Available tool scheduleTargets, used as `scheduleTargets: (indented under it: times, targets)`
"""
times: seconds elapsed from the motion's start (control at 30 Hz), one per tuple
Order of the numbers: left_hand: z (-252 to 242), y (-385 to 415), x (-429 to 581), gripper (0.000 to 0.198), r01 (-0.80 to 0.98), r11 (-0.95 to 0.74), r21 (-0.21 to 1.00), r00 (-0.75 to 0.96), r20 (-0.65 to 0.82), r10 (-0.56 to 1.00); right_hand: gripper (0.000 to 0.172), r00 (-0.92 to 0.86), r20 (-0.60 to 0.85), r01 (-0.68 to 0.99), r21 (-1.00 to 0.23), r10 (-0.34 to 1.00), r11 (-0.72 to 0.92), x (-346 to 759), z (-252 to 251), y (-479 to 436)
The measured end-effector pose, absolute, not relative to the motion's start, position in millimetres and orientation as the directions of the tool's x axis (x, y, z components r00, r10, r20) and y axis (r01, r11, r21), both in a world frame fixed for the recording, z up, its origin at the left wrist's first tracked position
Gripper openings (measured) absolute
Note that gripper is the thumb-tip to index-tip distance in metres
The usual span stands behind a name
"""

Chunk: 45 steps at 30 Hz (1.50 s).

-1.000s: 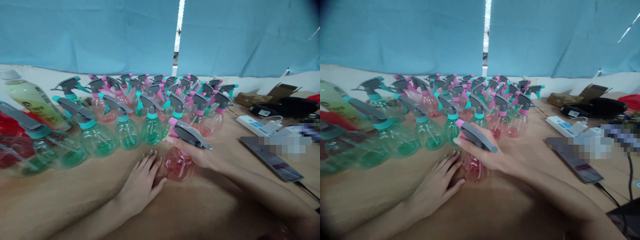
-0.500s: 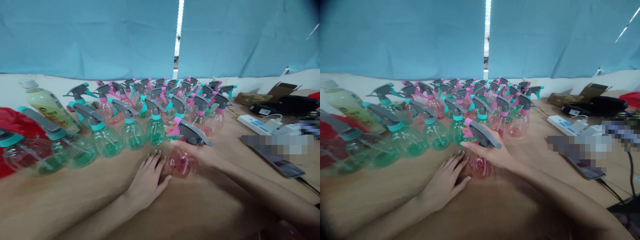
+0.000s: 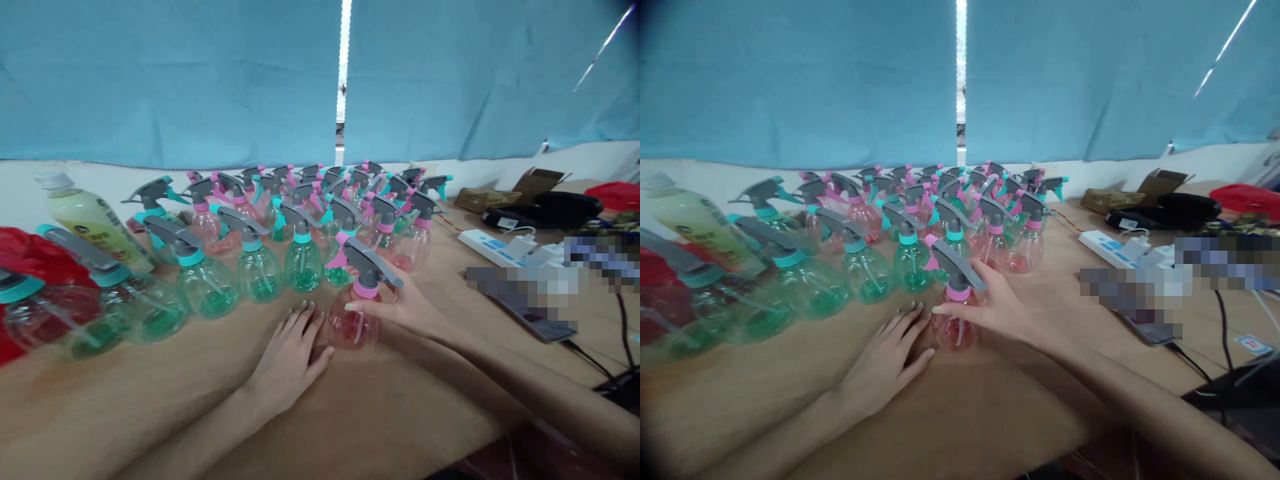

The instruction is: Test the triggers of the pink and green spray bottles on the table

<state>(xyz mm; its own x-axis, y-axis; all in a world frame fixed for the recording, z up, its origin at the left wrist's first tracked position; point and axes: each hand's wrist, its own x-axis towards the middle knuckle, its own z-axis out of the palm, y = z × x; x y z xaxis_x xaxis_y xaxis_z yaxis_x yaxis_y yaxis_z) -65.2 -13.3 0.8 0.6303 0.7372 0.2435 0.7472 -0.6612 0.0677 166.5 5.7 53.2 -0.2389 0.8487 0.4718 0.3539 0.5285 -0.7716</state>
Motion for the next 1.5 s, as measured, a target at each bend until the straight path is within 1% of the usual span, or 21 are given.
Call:
scheduleTargets:
  times: [0.07,0.1,0.27,0.33,0.4,0.47,0.53,0.7,0.77,0.83,0.97,1.2,1.4,1.5]
  targets:
    - [1,-13,-65,0.05,0.749,-0.66,0.059,0.63,0.246,0.737,0.031,-0.261,0.467,0.364,-0.763,0.845,0.535,168,55,1]
    - [1,-12,-64,0.05,0.75,-0.659,0.056,0.628,0.249,0.737,0.03,-0.27,0.469,0.365,-0.758,0.841,0.54,170,56,-1]
    - [0,-10,-61,0.049,0.752,-0.657,0.055,0.623,0.264,0.736,0.029,-0.255,0.474,0.444,-0.717,0.843,0.538,192,64,-14]
    - [-1,-8,-59,0.049,0.749,-0.661,0.057,0.625,0.274,0.731,0.028,-0.22,0.446,0.507,-0.707,0.868,0.492,213,63,-19]
    - [-2,-7,-53,0.048,0.739,-0.672,0.058,0.634,0.279,0.721,0.03,-0.129,0.405,0.6,-0.696,0.905,0.396,239,60,-22]
    - [-3,-5,-45,0.047,0.724,-0.688,0.054,0.649,0.284,0.705,0.027,-0.067,0.405,0.666,-0.662,0.912,0.343,268,56,-22]
    - [-3,-3,-33,0.046,0.705,-0.707,0.053,0.669,0.281,0.688,0.027,-0.01,0.387,0.709,-0.647,0.922,0.279,294,51,-20]
    - [-2,2,4,0.045,0.657,-0.749,0.083,0.709,0.27,0.652,0.035,0.128,0.401,0.659,-0.718,0.907,0.225,333,48,-10]
    - [-3,5,22,0.044,0.637,-0.764,0.098,0.724,0.266,0.637,0.035,0.165,0.425,0.621,-0.746,0.89,0.241,340,48,-5]
    - [-3,9,41,0.045,0.612,-0.783,0.108,0.742,0.264,0.616,0.034,0.187,0.46,0.608,-0.748,0.868,0.266,346,47,2]
    - [-3,16,81,0.045,0.568,-0.815,0.113,0.777,0.253,0.576,0.034,0.195,0.5,0.627,-0.725,0.844,0.285,360,44,24]
    - [4,25,131,0.047,0.537,-0.833,0.132,0.814,0.176,0.553,0.036,0.2,0.542,0.643,-0.701,0.816,0.308,373,43,68]
    - [5,35,151,0.045,0.519,-0.838,0.166,0.818,0.189,0.544,0.038,0.189,0.556,0.636,-0.697,0.81,0.33,378,44,92]
    - [3,40,162,0.046,0.524,-0.836,0.163,0.814,0.193,0.548,0.038,0.188,0.564,0.623,-0.701,0.804,0.346,380,43,100]
